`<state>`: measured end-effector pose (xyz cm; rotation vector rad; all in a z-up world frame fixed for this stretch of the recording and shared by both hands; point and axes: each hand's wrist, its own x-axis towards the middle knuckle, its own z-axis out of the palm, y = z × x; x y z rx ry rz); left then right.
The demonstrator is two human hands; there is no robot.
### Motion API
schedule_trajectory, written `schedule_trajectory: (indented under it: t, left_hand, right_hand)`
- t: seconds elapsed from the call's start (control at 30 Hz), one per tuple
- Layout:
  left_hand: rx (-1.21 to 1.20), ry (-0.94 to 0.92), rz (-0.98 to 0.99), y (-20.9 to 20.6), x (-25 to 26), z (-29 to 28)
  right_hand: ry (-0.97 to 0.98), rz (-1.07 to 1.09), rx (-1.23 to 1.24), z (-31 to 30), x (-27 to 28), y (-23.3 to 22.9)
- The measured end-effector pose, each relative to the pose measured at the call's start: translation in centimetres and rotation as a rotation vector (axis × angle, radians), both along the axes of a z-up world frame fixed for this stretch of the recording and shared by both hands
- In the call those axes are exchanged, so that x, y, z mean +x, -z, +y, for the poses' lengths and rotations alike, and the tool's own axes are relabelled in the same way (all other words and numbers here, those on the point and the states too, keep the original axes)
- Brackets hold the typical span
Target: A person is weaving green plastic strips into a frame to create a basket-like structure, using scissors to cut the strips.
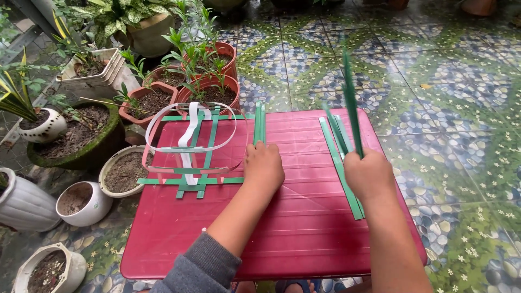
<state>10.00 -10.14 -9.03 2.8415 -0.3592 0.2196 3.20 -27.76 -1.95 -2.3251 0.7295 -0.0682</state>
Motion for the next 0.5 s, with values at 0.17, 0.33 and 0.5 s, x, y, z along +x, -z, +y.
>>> schedule_trajectory:
  t: [0.17,0.33,0.5]
  left_hand:
    - [-0.011,-0.037,0.000,-0.4,-0.7,-0.6]
    - [-0.064,0.073,-0.074,-0.4,-2.4,-2.1]
    - [-0.129,0.166,-0.071,-2.1,-6.5,-5.8]
  right_hand:
    - [0.168,-0.222,0.169,-1.7,-0.6,-0.6]
    - [0.215,-0.573,0.509,-1.7,-0.9,-1.6]
    - [0.222,-0.626,0.522,-1.1,-1.0,-1.6]
